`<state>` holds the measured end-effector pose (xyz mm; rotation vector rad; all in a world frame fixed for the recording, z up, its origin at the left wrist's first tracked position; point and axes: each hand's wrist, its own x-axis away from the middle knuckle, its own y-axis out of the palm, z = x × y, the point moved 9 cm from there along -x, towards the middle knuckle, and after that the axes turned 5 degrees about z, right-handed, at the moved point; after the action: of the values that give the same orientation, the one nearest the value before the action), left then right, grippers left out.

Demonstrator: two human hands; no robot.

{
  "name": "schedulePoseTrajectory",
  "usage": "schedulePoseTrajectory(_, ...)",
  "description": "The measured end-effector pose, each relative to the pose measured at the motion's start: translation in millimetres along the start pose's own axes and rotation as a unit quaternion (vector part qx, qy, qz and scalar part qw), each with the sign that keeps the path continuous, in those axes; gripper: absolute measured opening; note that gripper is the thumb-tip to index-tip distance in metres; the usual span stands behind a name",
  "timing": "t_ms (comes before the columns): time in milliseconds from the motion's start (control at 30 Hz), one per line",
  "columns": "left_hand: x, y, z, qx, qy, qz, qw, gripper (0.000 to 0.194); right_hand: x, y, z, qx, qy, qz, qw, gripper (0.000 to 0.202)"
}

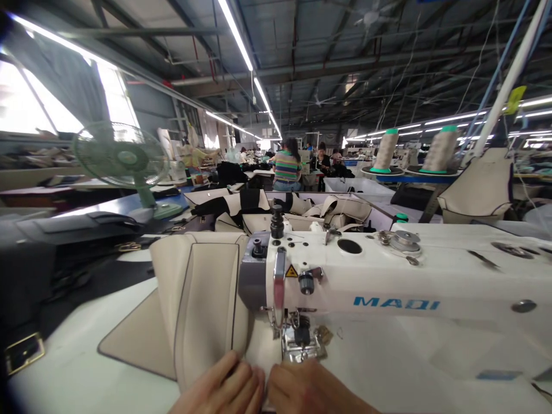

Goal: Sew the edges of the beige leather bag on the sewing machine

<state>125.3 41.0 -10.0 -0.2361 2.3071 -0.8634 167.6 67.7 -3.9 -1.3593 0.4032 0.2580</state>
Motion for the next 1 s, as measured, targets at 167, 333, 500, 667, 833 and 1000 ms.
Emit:
schedulePoseTrajectory(167, -11.8, -0.2, -13.5, 0.029, 0.000, -0.056, 0.998, 0.009, -2.5, 1.6, 12.8, -0.023, 0.033, -0.015, 0.999, 0.022)
schedulePoseTrajectory(333, -20.2, -19.7, -53.7, 0.183, -0.018, -0.211, 0.960, 0.058, 1.3, -0.4, 15.8, -0.050, 0.057, -0.046, 0.996, 0.013)
schedulePoseTrajectory(500, -33.0, -26.5, -72.0, 0.193, 0.020, -0.223, 0.955, 0.070, 3.8, -3.5, 8.9, -0.034, 0.039, -0.041, 0.998, 0.013)
schedulePoseTrajectory(667, -31.3, -18.3, -51.0, 0.154, 0.076, -0.183, 0.968, 0.035, 0.8, -9.5, -6.4, 0.043, -0.015, -0.004, 0.999, 0.019)
schedulePoseTrajectory(833, -27.3, -26.0, -24.3, 0.128, 0.131, -0.095, 0.978, 0.014, 0.5, -9.7, -17.6, 0.114, -0.029, 0.015, 0.993, 0.021)
schedulePoseTrajectory(1000, -24.6, -21.7, -10.8, 0.159, 0.112, -0.038, 0.980, 0.019, 10.2, -11.2, -19.2, 0.074, 0.055, 0.082, 0.992, 0.030)
